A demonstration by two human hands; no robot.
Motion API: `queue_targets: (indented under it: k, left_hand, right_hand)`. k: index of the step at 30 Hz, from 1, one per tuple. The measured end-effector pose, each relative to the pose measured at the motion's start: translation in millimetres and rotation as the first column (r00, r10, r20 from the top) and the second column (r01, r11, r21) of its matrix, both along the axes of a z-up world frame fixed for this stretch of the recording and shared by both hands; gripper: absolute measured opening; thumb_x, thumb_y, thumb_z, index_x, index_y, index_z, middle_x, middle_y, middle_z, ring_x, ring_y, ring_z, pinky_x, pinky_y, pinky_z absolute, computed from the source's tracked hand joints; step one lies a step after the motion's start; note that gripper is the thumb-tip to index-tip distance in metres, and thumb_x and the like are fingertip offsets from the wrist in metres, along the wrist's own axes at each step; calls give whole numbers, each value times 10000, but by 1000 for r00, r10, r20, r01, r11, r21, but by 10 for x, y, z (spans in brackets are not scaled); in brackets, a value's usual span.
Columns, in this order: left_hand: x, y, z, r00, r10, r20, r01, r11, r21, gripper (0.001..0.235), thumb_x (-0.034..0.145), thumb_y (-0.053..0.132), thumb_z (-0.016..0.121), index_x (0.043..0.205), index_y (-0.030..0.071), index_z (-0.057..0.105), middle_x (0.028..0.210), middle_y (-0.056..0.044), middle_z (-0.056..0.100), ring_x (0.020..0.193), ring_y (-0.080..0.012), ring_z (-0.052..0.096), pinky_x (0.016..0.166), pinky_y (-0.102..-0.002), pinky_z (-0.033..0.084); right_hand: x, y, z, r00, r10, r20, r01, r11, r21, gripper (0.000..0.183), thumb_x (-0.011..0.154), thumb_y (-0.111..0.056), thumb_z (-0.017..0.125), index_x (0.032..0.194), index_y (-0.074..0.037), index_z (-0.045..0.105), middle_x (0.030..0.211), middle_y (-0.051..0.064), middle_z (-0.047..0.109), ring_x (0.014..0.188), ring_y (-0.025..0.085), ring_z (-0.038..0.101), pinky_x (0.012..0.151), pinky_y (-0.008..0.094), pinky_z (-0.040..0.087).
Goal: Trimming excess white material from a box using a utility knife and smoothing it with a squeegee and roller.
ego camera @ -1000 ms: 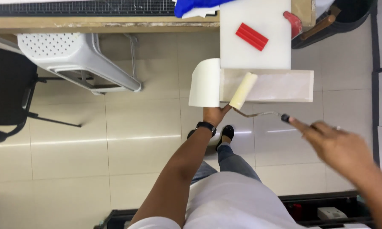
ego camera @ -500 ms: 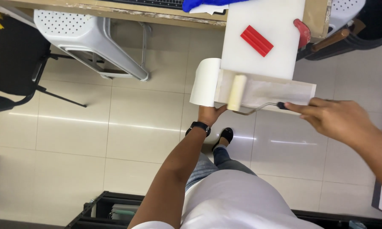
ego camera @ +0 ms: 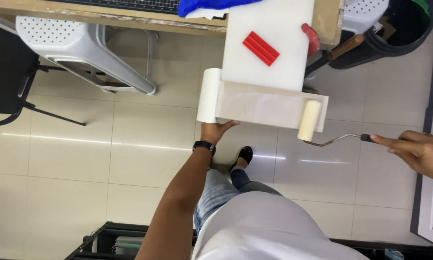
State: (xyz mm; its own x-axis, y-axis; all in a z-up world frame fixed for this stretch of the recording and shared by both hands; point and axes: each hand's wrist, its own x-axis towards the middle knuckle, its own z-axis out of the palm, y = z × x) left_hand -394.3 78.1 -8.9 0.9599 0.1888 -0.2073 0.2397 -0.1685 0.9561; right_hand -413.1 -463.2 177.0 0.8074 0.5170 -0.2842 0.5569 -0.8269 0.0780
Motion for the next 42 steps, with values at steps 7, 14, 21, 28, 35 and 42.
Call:
queue_targets:
  k: [7,14,21,28,35,42]
  left_hand:
    - [13,-32,145,999,-13,-32,9,992,-124,817,622,243,970,1337,84,608,1288,-50,701,1253,-187,631,1115,-326,493]
    - [13,-48,200,995,-66,-79,67,998,14,817,659,249,978,1359,72,597,1332,-94,671,1295,-244,592,1155,-391,471]
    - [46,-59,306,983,-9,-184,5,1000,-21,790,582,298,978,1272,101,646,1245,-34,716,1225,-185,640,1080,-310,527]
    - [49,-77,320,973,17,-230,-10,999,31,817,563,353,978,1262,101,637,1240,-14,687,1250,-167,599,1091,-303,504]
    - [51,-59,322,995,21,-94,-19,1000,16,800,580,280,990,1270,86,636,1237,-33,699,1218,-181,626,1081,-316,519]
    - [1,-32,-260,996,25,87,-22,999,-32,794,714,199,939,1401,70,562,1341,-111,669,1285,-270,618,1132,-419,496]
  right_hand:
    - [326,1704,141,986,-47,-160,17,983,-184,658,1016,-293,460,1511,-695,298,806,-90,509,690,147,549,405,341,391]
    - [78,866,5,999,-34,-24,34,999,28,536,991,-314,572,1412,-631,474,870,-87,591,754,167,637,569,344,502]
    - [-145,-22,-96,997,-6,74,24,967,-254,575,1029,-430,490,1516,-687,326,822,-177,537,676,51,618,437,306,424]
    - [-216,-353,-84,997,23,71,-16,996,-92,579,1014,-387,559,1515,-614,381,885,-183,627,589,62,568,418,266,400]
    - [-116,-518,249,999,5,33,-13,972,235,552,982,-205,615,1505,-359,525,704,-26,605,555,100,529,534,224,463]
    - [347,-285,184,990,80,112,-57,980,-191,573,1005,-428,544,1543,-571,408,812,-234,678,555,-1,596,493,221,389]
